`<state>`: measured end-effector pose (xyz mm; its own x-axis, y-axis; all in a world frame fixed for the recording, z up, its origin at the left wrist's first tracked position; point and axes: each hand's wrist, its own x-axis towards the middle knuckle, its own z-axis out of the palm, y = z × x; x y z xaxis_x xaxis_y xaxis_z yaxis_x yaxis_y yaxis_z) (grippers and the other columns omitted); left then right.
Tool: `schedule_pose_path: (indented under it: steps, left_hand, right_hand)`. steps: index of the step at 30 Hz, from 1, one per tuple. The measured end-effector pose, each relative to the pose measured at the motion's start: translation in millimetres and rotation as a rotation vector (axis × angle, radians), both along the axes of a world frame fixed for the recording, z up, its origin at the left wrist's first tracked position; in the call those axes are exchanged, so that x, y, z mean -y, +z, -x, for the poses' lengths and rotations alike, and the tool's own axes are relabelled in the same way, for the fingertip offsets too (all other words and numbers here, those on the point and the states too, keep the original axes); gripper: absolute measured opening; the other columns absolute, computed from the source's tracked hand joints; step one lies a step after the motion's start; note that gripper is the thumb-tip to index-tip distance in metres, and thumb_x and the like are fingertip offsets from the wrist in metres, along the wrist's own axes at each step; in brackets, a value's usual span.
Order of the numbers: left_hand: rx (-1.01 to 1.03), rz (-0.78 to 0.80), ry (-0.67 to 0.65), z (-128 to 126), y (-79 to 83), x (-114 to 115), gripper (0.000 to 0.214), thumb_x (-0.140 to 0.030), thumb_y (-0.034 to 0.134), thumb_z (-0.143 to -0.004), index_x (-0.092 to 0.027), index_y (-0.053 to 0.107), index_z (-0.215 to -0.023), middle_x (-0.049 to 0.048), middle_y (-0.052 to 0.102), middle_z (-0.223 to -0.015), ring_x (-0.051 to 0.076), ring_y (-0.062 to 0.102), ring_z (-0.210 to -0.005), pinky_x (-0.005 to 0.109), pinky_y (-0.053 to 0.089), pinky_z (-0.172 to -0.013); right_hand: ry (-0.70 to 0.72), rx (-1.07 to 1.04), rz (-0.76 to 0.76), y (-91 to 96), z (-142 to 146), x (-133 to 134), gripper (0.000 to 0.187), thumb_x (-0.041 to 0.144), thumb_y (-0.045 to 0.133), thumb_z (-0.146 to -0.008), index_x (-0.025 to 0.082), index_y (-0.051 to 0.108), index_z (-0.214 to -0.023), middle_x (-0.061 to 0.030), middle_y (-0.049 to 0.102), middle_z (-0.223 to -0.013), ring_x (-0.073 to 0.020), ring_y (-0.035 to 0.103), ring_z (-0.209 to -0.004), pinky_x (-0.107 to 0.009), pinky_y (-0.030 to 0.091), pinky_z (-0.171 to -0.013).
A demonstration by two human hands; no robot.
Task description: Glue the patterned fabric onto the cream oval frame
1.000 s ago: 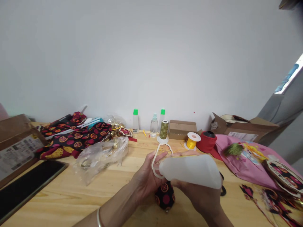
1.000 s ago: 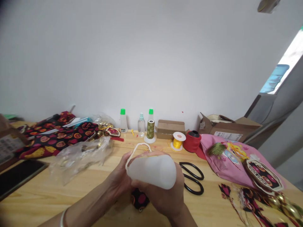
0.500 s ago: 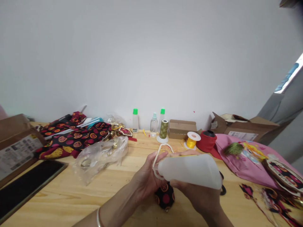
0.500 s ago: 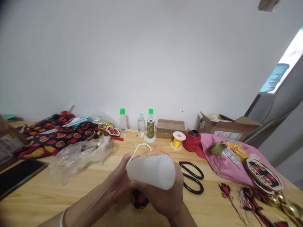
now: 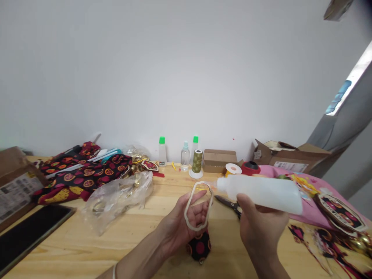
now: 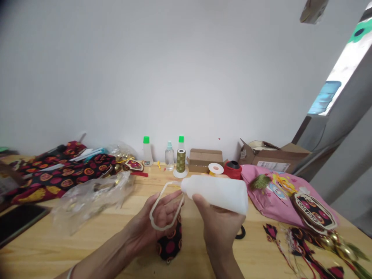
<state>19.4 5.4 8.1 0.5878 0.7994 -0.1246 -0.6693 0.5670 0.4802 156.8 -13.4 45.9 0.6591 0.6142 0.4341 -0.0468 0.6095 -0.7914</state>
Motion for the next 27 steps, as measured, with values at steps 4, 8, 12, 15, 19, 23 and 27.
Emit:
schedule_pose_path:
  steps: [4, 8, 12, 15, 19, 23, 27]
  left_hand:
    - [-0.012, -0.040, -0.020, -1.0, -0.3, 0.2, 0.040, -0.032, 0.050, -0.075, -0.014, 0.044, -0.109, 0.0061, 0.061, -0.081, 0.015, 0.057, -0.073, 0.023, 0.040, -0.063]
    - [-0.026, -0.057, -0.020, -0.6, -1.6, 1.0, 0.037, -0.027, 0.046, -0.078, -0.014, 0.043, -0.112, 0.0050, 0.060, -0.079, 0.013, 0.056, -0.070, 0.023, 0.039, -0.064]
    - [-0.008, -0.058, -0.027, 1.6, -3.1, 1.8, 0.046, -0.026, 0.044, -0.078, -0.013, 0.033, -0.121, 0.0087, 0.060, -0.088, 0.014, 0.057, -0.076, 0.024, 0.040, -0.067]
    - [0.027, -0.085, -0.024, 5.1, -2.2, 0.7, 0.047, -0.026, 0.044, -0.078, -0.012, 0.031, -0.122, 0.0101, 0.061, -0.091, 0.015, 0.058, -0.078, 0.026, 0.041, -0.069]
    - [0.053, -0.113, -0.012, 13.8, 3.2, -3.9, 0.047, -0.026, 0.050, -0.075, -0.014, 0.036, -0.119, 0.0102, 0.060, -0.098, 0.018, 0.057, -0.086, 0.034, 0.042, -0.077]
    - [0.051, -0.136, 0.041, 23.2, 8.8, -8.7, 0.043, -0.024, 0.049, -0.076, -0.014, 0.039, -0.117, 0.0109, 0.059, -0.103, 0.020, 0.056, -0.093, 0.038, 0.040, -0.083]
    - [0.047, -0.111, 0.074, 27.0, 9.3, -10.4, 0.041, -0.023, 0.045, -0.079, -0.014, 0.039, -0.118, 0.0115, 0.060, -0.103, 0.020, 0.057, -0.093, 0.038, 0.042, -0.082]
  right_hand:
    - [0.075, -0.003, 0.046, -2.1, 1.4, 1.4, 0.034, 0.016, 0.075, -0.041, 0.013, 0.057, -0.069, -0.0026, 0.065, -0.054, -0.0175, 0.062, -0.051, -0.026, 0.053, -0.049]
    - [-0.048, -0.059, 0.098, -1.1, 6.3, 1.0, 0.034, 0.012, 0.077, -0.037, 0.010, 0.058, -0.066, -0.0038, 0.065, -0.056, -0.0173, 0.062, -0.055, -0.024, 0.052, -0.049]
    - [-0.142, -0.109, -0.059, 4.0, -2.7, -6.6, 0.036, 0.013, 0.073, -0.050, 0.010, 0.060, -0.083, -0.0039, 0.067, -0.069, -0.0149, 0.062, -0.069, -0.025, 0.051, -0.066]
    - [-0.003, -0.124, -0.043, 5.7, -15.1, -13.1, 0.038, 0.023, 0.068, -0.062, 0.011, 0.057, -0.096, -0.0038, 0.066, -0.076, -0.0129, 0.061, -0.072, -0.024, 0.050, -0.069]
    - [0.323, -0.130, 0.185, 7.6, -25.2, -18.0, 0.062, 0.031, 0.064, -0.066, 0.020, 0.038, -0.121, -0.0009, 0.062, -0.081, -0.0103, 0.059, -0.060, -0.018, 0.050, -0.048]
    - [0.764, -0.229, 0.387, 9.4, -34.3, -19.5, 0.063, 0.032, 0.058, -0.073, 0.033, 0.024, -0.126, 0.0027, 0.061, -0.077, -0.0065, 0.054, -0.042, -0.013, 0.042, -0.029]
    - [1.150, -0.401, 0.474, 5.2, -64.6, -16.7, 0.042, 0.029, 0.051, -0.078, 0.027, 0.037, -0.117, 0.0023, 0.061, -0.075, -0.0068, 0.058, -0.048, -0.014, 0.048, -0.037]
